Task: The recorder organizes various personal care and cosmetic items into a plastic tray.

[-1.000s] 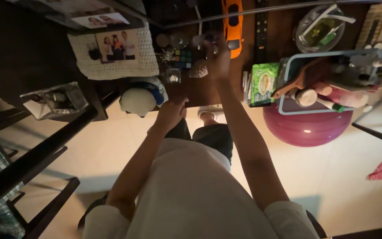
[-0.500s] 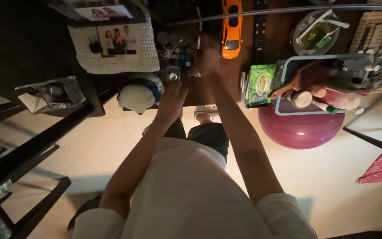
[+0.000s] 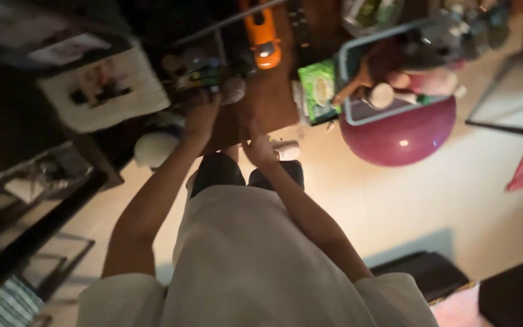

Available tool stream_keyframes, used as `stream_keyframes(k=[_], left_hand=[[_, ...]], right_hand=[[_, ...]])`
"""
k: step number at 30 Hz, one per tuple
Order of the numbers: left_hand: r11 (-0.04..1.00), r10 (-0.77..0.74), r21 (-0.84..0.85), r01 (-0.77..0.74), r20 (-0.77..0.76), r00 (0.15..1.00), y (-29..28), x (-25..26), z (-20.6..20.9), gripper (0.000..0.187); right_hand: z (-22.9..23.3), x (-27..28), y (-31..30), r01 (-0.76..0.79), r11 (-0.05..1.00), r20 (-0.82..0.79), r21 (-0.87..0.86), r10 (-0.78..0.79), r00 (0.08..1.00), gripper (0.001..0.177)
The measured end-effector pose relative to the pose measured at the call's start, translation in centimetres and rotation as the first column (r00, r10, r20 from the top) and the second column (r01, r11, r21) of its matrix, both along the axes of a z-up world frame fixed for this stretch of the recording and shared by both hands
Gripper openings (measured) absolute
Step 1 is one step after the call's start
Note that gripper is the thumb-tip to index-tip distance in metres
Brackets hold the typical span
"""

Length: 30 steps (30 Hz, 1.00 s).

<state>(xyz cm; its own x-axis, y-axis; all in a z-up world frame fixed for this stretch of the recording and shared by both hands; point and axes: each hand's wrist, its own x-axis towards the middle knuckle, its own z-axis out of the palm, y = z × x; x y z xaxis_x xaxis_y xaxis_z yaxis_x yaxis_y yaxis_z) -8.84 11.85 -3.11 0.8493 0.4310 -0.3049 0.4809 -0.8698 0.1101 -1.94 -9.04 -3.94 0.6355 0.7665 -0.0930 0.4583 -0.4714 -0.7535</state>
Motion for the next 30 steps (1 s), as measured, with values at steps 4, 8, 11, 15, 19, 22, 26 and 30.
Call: stream_keyframes(k=[4,8,11,15,19,22,26,30], left_hand=[[0.978,-0.113,0.18,0.107,0.024,0.993,-0.1,-0.1,2.5,0.031],[0.988,-0.13,0.072,0.134,-0.054,0.99,-1.2,0.5,8.6,0.038],[0.987,-0.158,0.002,0.159,-0.089,0.983,-3.4,3.1,15.2,0.058],[0.94,-0.259,-0.187,0.284,0.149,0.954,-6.5,5.6,16.2,0.062],[0.875,-0.372,-0.281,0.394,0.129,0.919,-11.6,11.9,18.6,0.064],[0.732,-0.453,-0.35,0.584,0.39,0.802,-14.5,16.7,18.2,0.052],[0.303,-0.309,-0.764,0.569,0.486,0.817,-17.9,25.3,14.0,0.04],[0.486,-0.428,-0.594,0.641,0.478,0.767,-20.2,30.9,8.8,0.02]], right_hand=[[4.5,0.6,-1.5,0.094,0.993,-0.046,0.072,-0.091,0.995,0.025],[8.5,3.1,-1.6,0.12,0.99,-0.076,0.073,-0.115,0.991,0.032],[11.1,5.1,-1.2,0.074,0.997,-0.119,0.037,-0.069,0.99,0.048],[14.9,7.0,-0.7,-0.042,0.996,-0.124,-0.074,0.033,0.992,0.059],[7.6,6.8,-5.3,0.069,0.991,-0.264,-0.114,-0.097,0.96,0.056],[5.3,8.6,-10.4,0.313,0.945,-0.102,0.092,-0.303,0.947,0.06],[12.8,14.8,-15.2,0.603,0.735,-0.107,0.309,-0.604,0.79,0.069],[15.2,18.4,-18.9,0.722,0.621,-0.154,0.306,-0.715,0.681,0.07]])
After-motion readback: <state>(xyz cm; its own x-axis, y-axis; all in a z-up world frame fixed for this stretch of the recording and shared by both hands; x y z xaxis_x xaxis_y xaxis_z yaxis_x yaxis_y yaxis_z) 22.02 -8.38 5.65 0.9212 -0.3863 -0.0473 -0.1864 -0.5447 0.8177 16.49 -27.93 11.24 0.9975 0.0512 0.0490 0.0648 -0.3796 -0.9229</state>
